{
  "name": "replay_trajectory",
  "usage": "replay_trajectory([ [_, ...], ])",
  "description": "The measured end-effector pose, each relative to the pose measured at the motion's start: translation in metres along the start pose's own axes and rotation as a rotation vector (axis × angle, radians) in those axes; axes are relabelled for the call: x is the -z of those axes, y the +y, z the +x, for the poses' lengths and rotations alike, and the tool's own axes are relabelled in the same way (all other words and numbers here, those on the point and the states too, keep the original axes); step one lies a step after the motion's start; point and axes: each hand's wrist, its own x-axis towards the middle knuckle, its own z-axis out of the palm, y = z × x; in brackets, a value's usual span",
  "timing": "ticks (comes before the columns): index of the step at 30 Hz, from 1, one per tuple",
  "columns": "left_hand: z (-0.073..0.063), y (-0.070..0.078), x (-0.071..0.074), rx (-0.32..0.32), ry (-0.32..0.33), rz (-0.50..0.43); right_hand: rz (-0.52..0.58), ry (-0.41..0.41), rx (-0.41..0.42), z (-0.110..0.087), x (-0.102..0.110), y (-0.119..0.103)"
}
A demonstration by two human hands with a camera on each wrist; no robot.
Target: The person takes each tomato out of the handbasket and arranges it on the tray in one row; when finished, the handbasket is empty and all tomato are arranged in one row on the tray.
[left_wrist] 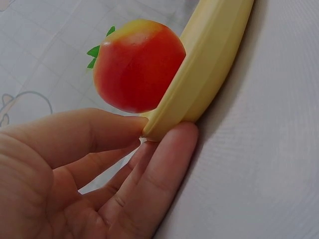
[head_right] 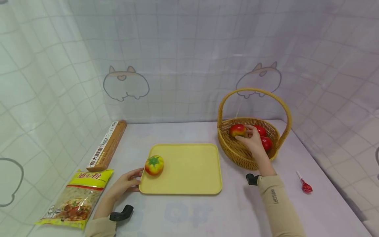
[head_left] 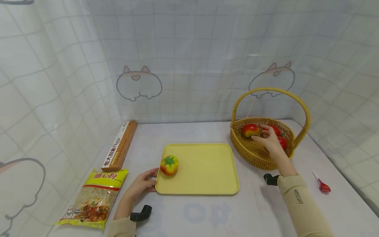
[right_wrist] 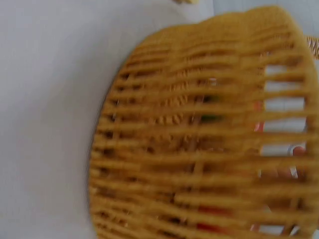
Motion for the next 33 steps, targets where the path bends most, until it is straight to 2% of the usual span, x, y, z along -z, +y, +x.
replay_trajectory([
  [6, 0.0, -0.002, 0.002, -0.004, -0.002, 0.008, 0.004, 0.102, 0.009, 0.001, 0.009, 0.007],
  [9, -0.001, -0.001, 0.003, -0.01, -0.006, 0.0, -0.004, 0.181, 0.008, 0.001, 0.014, 0.01],
  [13, 0.0, 0.0, 0.002, -0.019, -0.018, -0.004, -0.033, 0.275, -0.024, 0.003, 0.022, 0.015],
  [16, 0.0, 0.0, 0.001, -0.018, -0.017, -0.001, -0.04, 0.309, -0.043, 0.004, 0.026, 0.017],
  [24, 0.001, 0.0, 0.0, -0.017, -0.012, 0.003, -0.058, 0.297, -0.079, 0.01, 0.028, 0.019],
  [33, -0.001, 0.0, 0.0, -0.013, -0.016, 0.0, -0.074, 0.154, -0.18, 0.013, 0.03, 0.03],
])
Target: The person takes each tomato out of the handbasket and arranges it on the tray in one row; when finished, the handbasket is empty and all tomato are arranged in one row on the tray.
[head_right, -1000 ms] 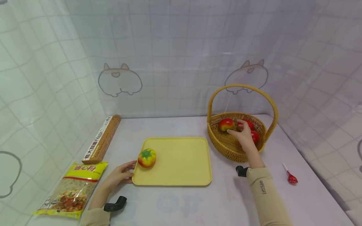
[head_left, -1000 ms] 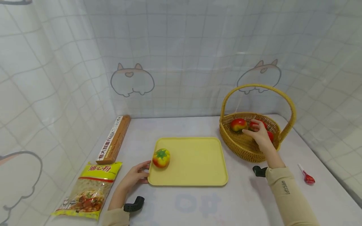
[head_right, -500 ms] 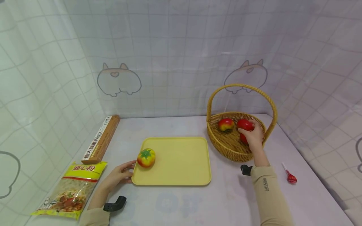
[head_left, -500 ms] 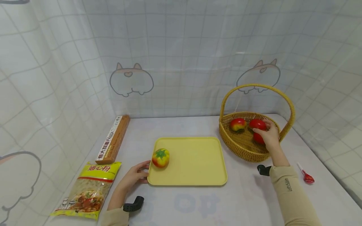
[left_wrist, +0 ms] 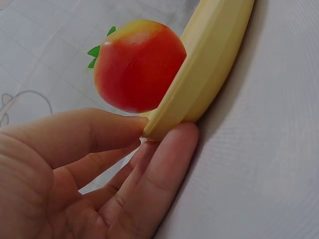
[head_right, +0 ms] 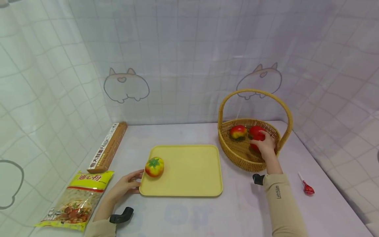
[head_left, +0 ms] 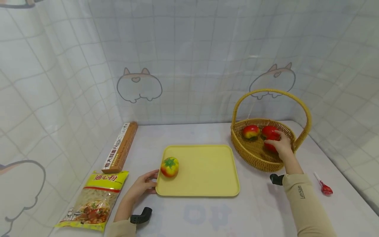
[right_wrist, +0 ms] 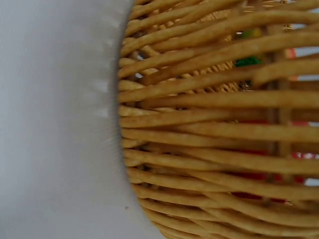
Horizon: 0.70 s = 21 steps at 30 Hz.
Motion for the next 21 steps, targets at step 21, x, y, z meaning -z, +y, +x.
replay_trajectory([
  [21, 0.0001, 0.0001, -0.0006, -0.001, 0.002, 0.001, 0.104, 0.071, -0.029, 0.0, -0.004, 0.0012],
])
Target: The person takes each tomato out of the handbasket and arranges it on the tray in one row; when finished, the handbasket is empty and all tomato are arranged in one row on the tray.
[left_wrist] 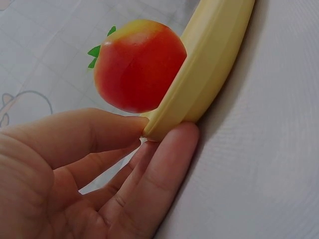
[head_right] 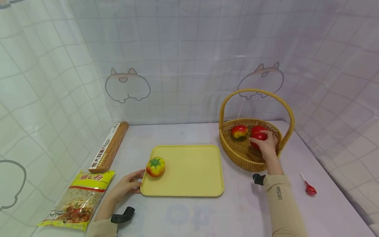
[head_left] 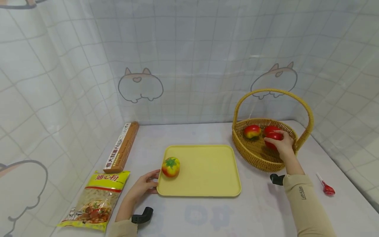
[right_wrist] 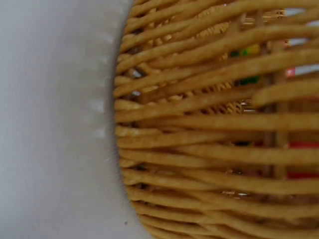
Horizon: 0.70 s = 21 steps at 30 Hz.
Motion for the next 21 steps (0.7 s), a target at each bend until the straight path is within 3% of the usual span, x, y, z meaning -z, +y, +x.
replay_trajectory([
  [6, -0.001, 0.001, -0.001, 0.003, 0.006, 0.001, 0.186, 0.126, -0.007, -0.004, -0.005, -0.008],
  [9, 0.0, 0.001, -0.001, 0.006, 0.015, 0.002, 0.238, 0.147, -0.013, -0.006, -0.006, -0.014],
  [16, 0.0, 0.0, -0.001, 0.008, 0.016, 0.005, 0.168, 0.119, -0.009, -0.011, -0.008, -0.023],
  [21, 0.0, -0.001, -0.001, 0.004, 0.016, 0.008, 0.2, 0.054, 0.017, -0.013, -0.01, -0.027],
])
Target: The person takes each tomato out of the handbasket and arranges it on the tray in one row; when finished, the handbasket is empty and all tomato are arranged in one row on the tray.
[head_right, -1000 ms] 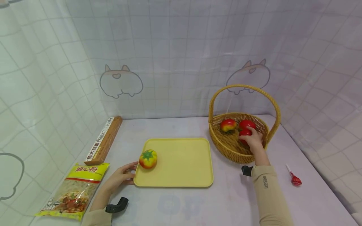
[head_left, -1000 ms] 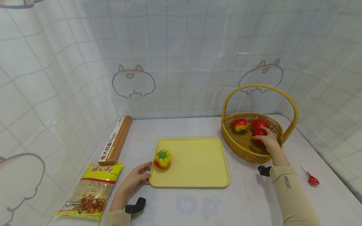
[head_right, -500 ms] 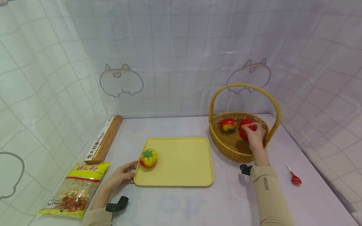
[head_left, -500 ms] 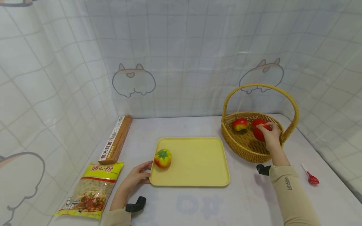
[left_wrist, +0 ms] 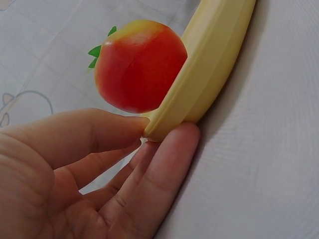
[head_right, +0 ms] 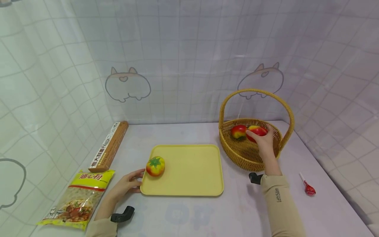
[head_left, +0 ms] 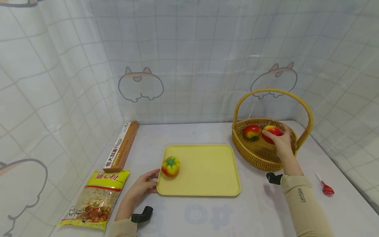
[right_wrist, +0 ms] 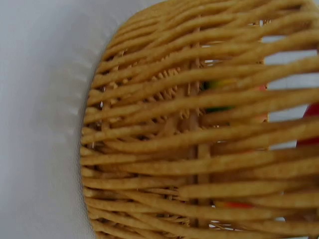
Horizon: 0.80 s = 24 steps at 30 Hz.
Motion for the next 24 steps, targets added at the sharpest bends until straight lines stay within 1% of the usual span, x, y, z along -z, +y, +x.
replay_trajectory([
  [2, 0.001, 0.0, 0.0, 0.002, 0.0, -0.001, 0.011, -0.014, 0.002, -0.002, -0.001, -0.001],
  [5, 0.001, 0.0, 0.0, 0.004, 0.003, 0.002, 0.019, -0.028, 0.026, -0.004, -0.003, -0.002],
  [8, 0.001, 0.0, 0.0, 0.007, 0.01, 0.008, 0.083, -0.069, 0.063, -0.008, -0.006, -0.002],
  [12, 0.001, 0.001, -0.001, 0.01, 0.017, 0.009, 0.191, -0.13, 0.091, -0.011, -0.009, -0.004],
  [17, 0.0, 0.002, -0.001, 0.009, 0.019, 0.008, 0.255, -0.157, 0.119, -0.013, -0.012, -0.004],
  [19, 0.0, 0.002, -0.001, 0.01, 0.017, 0.006, 0.252, -0.156, 0.139, -0.014, -0.013, -0.003],
  [24, -0.002, 0.003, -0.001, 0.013, 0.012, 0.001, 0.179, -0.148, 0.2, -0.017, -0.016, -0.002],
])
